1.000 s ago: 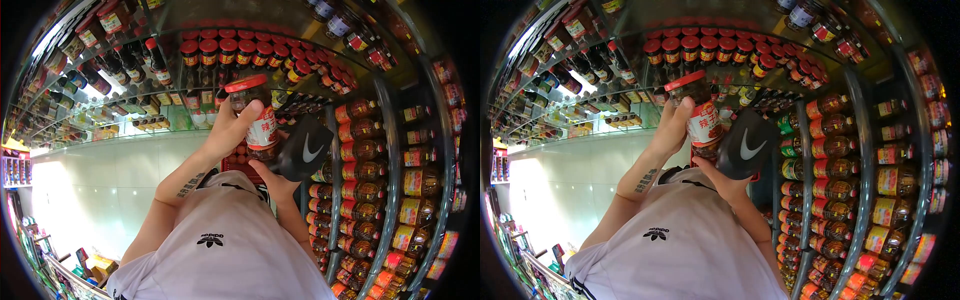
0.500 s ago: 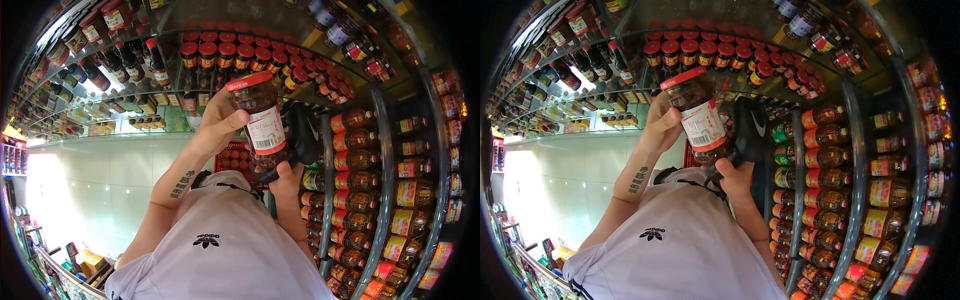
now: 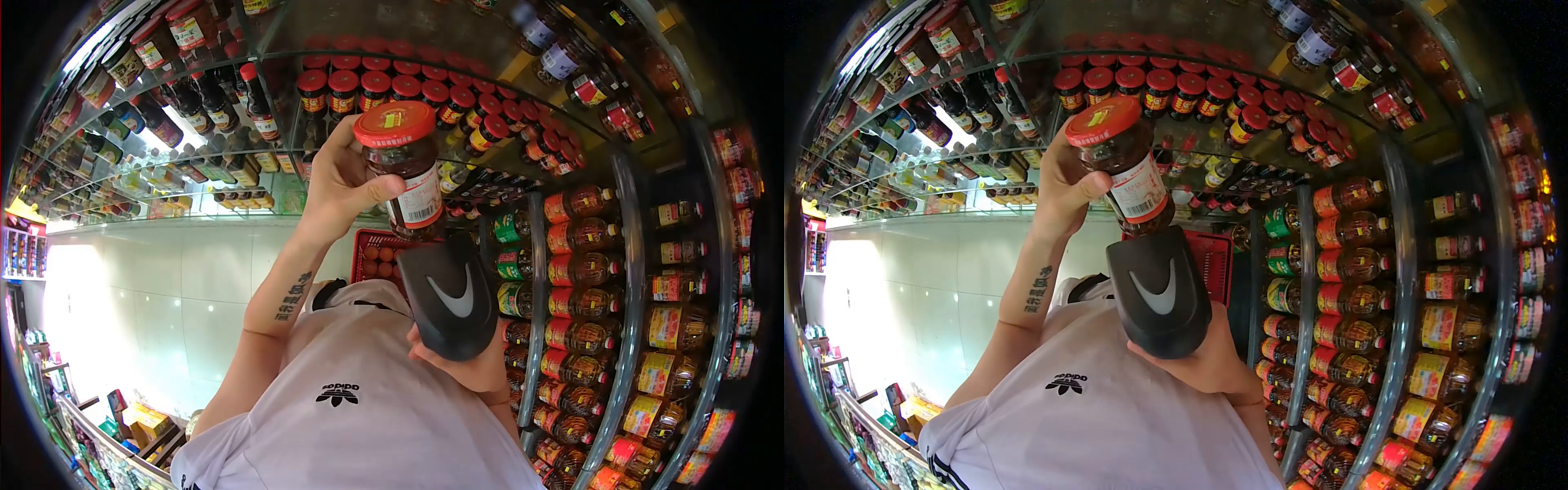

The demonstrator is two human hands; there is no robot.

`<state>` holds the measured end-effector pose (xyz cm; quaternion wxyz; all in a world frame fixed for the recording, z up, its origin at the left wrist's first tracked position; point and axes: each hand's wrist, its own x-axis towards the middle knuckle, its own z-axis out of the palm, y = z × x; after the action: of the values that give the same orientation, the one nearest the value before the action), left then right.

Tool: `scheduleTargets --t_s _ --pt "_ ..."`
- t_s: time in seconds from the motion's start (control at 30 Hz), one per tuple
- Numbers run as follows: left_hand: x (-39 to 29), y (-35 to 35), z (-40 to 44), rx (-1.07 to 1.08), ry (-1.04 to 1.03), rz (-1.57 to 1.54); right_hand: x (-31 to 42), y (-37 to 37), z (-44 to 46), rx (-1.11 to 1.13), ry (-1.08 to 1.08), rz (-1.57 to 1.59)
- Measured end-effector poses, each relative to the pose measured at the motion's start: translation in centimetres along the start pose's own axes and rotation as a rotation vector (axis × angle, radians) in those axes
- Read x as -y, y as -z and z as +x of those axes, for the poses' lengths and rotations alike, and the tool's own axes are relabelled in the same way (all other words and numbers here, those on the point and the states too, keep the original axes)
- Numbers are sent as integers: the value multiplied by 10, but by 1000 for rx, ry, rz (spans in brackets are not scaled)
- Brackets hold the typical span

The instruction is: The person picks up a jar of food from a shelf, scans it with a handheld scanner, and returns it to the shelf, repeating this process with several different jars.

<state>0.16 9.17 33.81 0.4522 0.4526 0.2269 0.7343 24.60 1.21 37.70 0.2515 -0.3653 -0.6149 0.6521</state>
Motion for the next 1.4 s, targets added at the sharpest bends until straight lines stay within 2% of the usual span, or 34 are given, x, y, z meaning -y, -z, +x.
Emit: scheduleTargets --t_s 0.13,0.2,0.23,0.3,0.37,0.47,0.6,0.7,0.77,0.8,0.87,0.93,1.0,1.03,1.07,1.1,1.27,1.4 --pt "2 1 0 22 16 45 0 1 1 -46 4 67" --pt "5 4 0 30 29 14 1 3 7 -92 60 287" --pt "6 4 0 35 41 -18 -6 3 15 -96 64 289" --pt "8 2 -4 47 96 -124 -25 7 42 -326 330 332" --pt "7 -2 -5 60 152 -228 -31 15 60 -277 303 397" --pt "8 -9 -2 305 281 -422 -42 12 70 -84 211 773" --pt "12 -13 1 383 279 -460 -55 12 77 -40 237 867" --pt "10 -22 1 372 296 -495 -57 10 79 -41 288 804" --pt "12 -21 0 176 334 -268 -58 8 80 -268 468 548" --pt "16 -20 0 200 310 -220 -58 10 82 -279 473 551" --pt "14 -26 -1 163 346 -221 -57 15 87 -380 611 311" --pt "10 -36 -5 121 382 -218 -57 16 89 -428 619 225" --pt "10 -48 -7 156 276 -50 -59 12 91 -474 625 143" --pt "13 -51 -9 162 281 -48 -61 7 92 -550 612 106" --pt "18 -52 -10 151 249 92 -62 5 92 -624 601 67" --pt "21 -54 -10 140 213 233 -60 5 91 -626 605 72" --pt "9 -56 2 78 287 228 -62 10 94 -603 636 -218" --pt "-27 -39 40 78 168 421 -49 19 83 -545 661 -109"
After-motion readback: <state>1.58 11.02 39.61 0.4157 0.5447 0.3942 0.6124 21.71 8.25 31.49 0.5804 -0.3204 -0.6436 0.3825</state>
